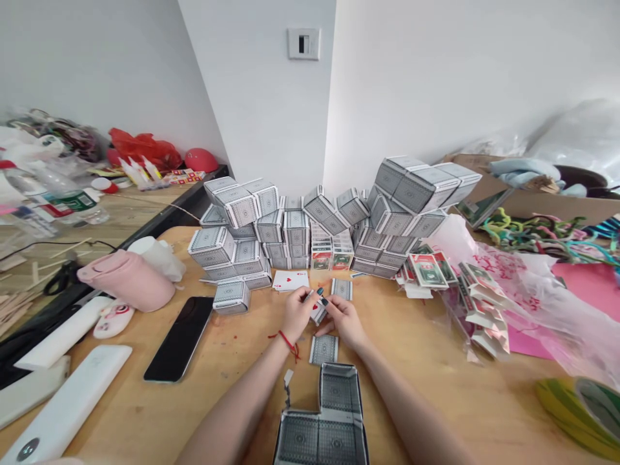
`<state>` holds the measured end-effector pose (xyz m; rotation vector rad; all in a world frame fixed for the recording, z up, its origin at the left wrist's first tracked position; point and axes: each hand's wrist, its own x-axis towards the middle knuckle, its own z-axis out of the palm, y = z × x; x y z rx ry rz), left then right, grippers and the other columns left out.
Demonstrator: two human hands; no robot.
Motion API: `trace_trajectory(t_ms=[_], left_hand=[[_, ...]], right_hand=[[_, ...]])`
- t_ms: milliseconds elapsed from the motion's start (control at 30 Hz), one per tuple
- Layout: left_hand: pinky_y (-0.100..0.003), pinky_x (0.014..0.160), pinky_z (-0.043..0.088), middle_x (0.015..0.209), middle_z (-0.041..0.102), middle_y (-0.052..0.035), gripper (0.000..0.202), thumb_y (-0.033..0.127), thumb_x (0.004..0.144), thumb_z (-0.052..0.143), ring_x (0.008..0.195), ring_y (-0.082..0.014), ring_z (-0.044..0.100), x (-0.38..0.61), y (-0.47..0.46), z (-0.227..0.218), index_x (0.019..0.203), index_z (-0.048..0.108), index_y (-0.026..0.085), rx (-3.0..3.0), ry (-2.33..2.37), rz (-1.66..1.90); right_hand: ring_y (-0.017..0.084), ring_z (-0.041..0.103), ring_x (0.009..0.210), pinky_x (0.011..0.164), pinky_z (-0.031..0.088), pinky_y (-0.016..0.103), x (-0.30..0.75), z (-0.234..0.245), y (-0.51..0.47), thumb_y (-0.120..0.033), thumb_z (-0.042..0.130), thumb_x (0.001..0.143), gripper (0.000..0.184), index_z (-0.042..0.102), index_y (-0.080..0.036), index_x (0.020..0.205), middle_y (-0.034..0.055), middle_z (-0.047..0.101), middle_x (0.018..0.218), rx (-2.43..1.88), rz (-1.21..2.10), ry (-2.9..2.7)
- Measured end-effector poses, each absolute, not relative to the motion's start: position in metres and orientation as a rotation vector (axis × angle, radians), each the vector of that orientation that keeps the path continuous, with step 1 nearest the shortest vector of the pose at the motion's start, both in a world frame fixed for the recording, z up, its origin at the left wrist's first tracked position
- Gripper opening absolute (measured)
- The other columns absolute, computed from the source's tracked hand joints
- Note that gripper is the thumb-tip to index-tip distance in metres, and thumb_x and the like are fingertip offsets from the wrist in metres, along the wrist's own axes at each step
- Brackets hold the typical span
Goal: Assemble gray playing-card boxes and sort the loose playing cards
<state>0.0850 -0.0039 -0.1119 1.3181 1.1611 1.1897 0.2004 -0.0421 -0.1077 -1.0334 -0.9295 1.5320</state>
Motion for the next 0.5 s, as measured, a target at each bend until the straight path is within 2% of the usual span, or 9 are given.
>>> trace_trajectory(t_ms=[367,500], left_hand=[[-0.018,0.034,0.024,0.045,0.045,0.006,0.018,0.032,0.062,0.057,0.035,-0.0062,0.037,0.0876,-0.0081,-0.1121,0.059,0.051,0.015,0.957,1.071,1.132],[-0.019,0.039,0.029,0.05,0.047,0.005,0.019,0.031,0.063,0.058,0.041,-0.0065,0.041,0.0908,-0.0092,-0.1103,0.059,0.05,0.014,0.951,1.054,1.201]], right_hand=[[0.013,0.059,0.04,0.033,0.049,0.023,0.2007,-0.1102,-0.0396,-0.046,0.055,0.069,0.034,0.057,-0.015,0.083,0.0002,0.059,0.064,-1.095,1.46,-1.064],[0.014,0.057,0.038,0.031,0.046,0.022,0.1978,-0.1139,-0.0391,-0.048,0.054,0.07,0.035,0.058,-0.015,0.081,-0.0006,0.057,0.059,-1.14,1.33,-1.091]])
